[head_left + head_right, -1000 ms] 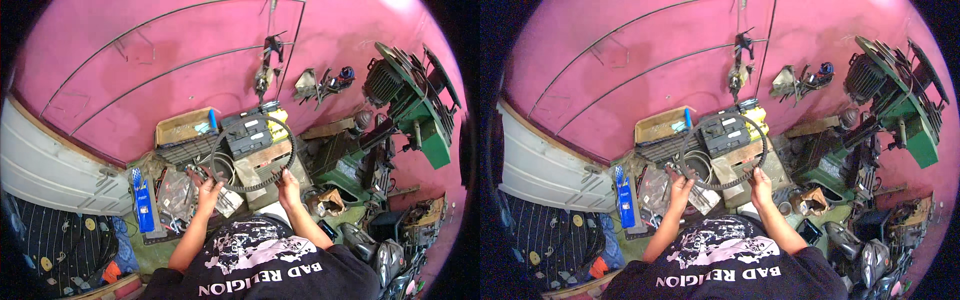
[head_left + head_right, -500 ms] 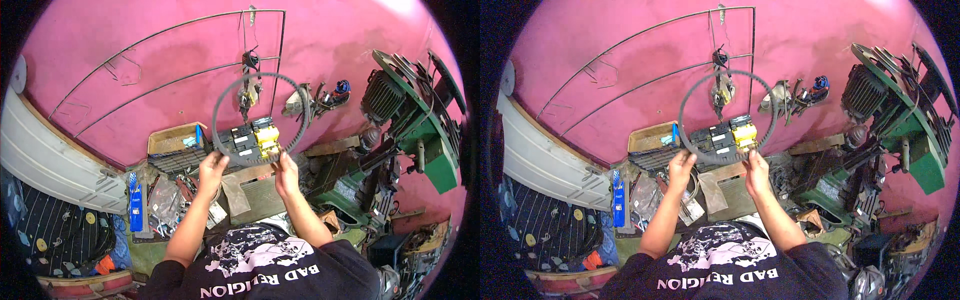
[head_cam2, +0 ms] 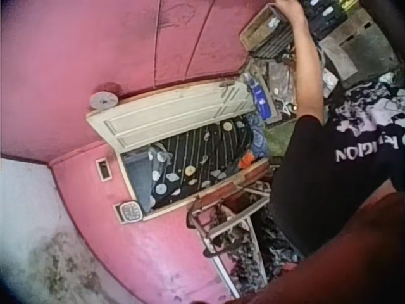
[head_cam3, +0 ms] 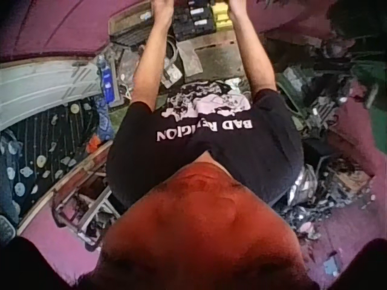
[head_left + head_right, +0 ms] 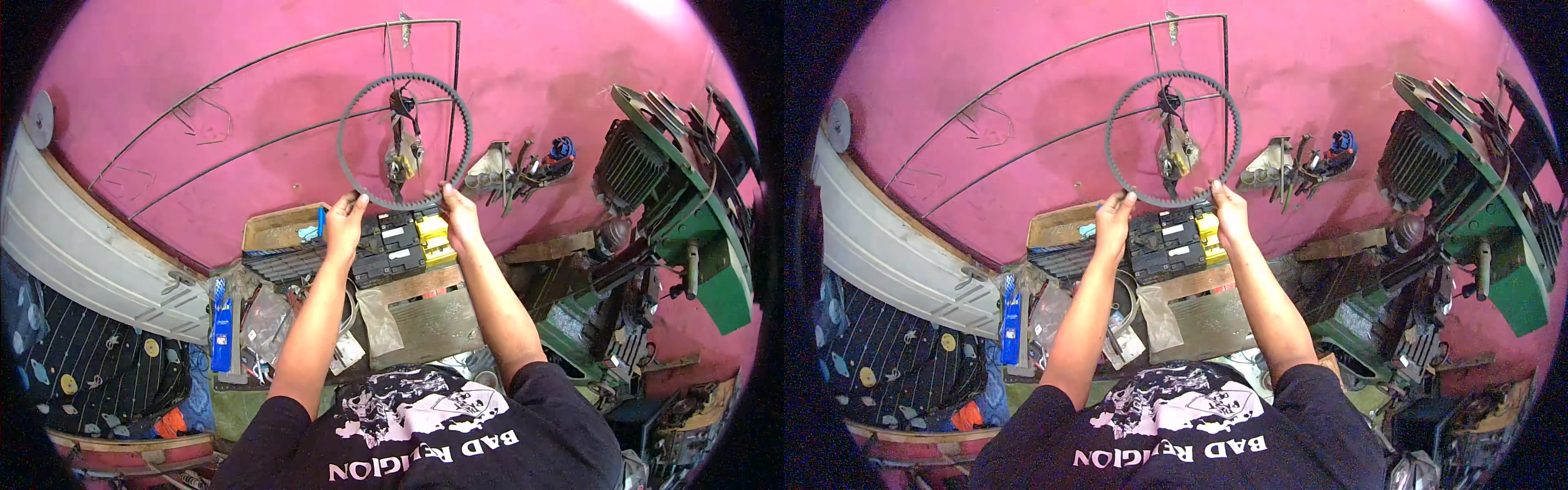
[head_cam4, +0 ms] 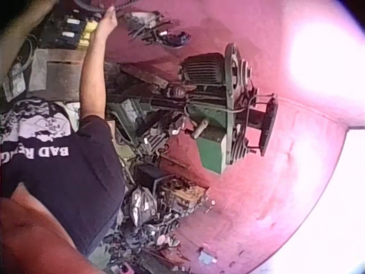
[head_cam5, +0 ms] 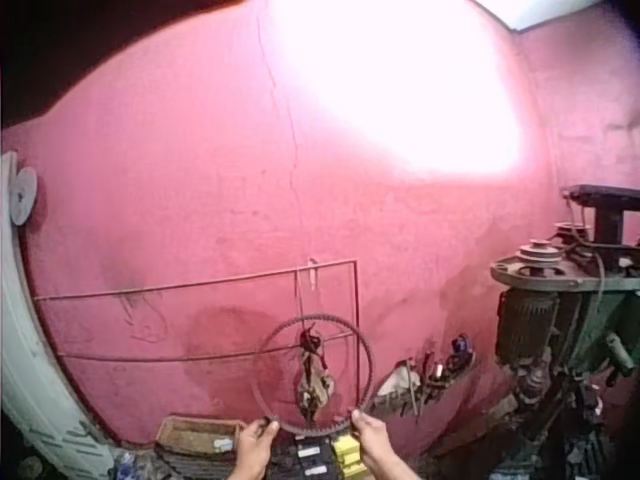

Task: The person sorts through a pile of mechanical parts and wires on a workbench. They pick up various items, including belts, wires, and small metal components, inspect them briefly, and then hang them on a wire rack mounted on the pink wall. The person continues to clear the workbench by moving items from the pile to the rack.

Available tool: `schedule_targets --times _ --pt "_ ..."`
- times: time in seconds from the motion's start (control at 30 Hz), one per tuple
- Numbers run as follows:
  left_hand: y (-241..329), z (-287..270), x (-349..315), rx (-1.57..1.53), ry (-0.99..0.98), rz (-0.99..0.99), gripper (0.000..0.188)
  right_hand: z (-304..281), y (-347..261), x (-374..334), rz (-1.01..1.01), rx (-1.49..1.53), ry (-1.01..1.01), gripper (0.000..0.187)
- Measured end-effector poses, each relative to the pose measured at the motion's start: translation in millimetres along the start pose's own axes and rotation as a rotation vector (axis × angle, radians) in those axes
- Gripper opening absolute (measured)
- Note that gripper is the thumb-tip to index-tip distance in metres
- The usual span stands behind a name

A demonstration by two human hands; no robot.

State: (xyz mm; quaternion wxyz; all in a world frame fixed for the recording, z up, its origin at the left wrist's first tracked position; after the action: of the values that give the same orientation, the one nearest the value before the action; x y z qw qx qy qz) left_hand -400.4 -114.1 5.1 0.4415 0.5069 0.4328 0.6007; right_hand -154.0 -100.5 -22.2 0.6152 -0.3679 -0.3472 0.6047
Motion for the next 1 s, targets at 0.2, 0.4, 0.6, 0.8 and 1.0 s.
schedule_targets --times 0.2,0.4,0.6,0.8,1.0 --pt "-41.8 -1.8 -8.0 -0.004 0.001 -0.074 0.036 -16.6 37.6 6.5 0.117 -0.116 0.072 0.032" --pt "-77.2 2.3 2.9 0.055 0.004 -0.053 0.037 -33.9 65.1 20.7 0.089 -0.115 0.033 0.034" --pt "-80.9 9.3 10.5 0.357 -0.004 0.003 0.032 -58.3 96.4 47.6 -0.046 -0.265 0.101 0.032" --pt "-72.5 9.3 16.4 0.501 0.062 0.049 0.027 -45.3 97.4 44.3 -0.013 -0.308 0.196 0.029" --pt "-60.1 -9.8 18.0 0.241 0.079 -0.008 0.037 -30.8 68.4 39.0 0.038 -0.169 0.114 0.035"
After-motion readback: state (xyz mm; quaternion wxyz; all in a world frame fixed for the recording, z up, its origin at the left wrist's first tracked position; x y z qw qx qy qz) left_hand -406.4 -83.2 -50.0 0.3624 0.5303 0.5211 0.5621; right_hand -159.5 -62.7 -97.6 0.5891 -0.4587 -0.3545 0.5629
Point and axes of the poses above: each hand's wrist, its own x-axis towards the middle knuckle, its own z-axis out of the palm, y = z × x, the point moved 4 cm from there along x, towards the middle knuckle, and after that the axes turned 3 degrees about -y, right-handed, at the moved point
